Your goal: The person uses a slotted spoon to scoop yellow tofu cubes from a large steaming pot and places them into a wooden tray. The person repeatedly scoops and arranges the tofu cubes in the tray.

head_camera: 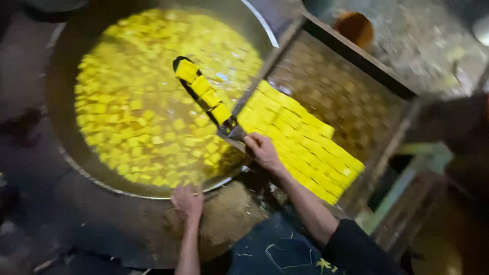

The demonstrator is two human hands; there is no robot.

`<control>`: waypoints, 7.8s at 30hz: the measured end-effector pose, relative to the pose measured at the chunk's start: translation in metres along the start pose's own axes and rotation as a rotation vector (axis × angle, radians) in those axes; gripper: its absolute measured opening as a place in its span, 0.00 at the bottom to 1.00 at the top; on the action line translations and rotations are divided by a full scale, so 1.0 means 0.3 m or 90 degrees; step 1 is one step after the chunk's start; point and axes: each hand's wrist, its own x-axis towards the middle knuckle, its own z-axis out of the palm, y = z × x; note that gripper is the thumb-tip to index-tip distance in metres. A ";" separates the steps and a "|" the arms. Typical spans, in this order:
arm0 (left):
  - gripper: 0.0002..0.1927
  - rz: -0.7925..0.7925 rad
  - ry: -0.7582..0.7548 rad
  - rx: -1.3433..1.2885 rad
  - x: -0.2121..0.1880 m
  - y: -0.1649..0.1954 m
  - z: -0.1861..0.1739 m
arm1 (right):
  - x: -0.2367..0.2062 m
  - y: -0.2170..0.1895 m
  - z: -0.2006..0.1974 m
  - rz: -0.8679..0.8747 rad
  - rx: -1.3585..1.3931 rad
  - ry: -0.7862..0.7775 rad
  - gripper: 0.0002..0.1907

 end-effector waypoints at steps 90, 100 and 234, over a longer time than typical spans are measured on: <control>0.14 0.228 0.216 -0.334 -0.124 0.531 -0.174 | -0.380 -0.023 -0.477 0.124 0.121 0.130 0.16; 0.25 0.138 0.167 -0.155 0.016 0.113 -0.193 | 0.097 0.021 0.437 0.263 0.066 -0.077 0.23; 0.21 0.039 0.073 -0.137 0.009 0.049 0.036 | 0.056 -0.158 -0.618 -0.003 -0.321 0.209 0.19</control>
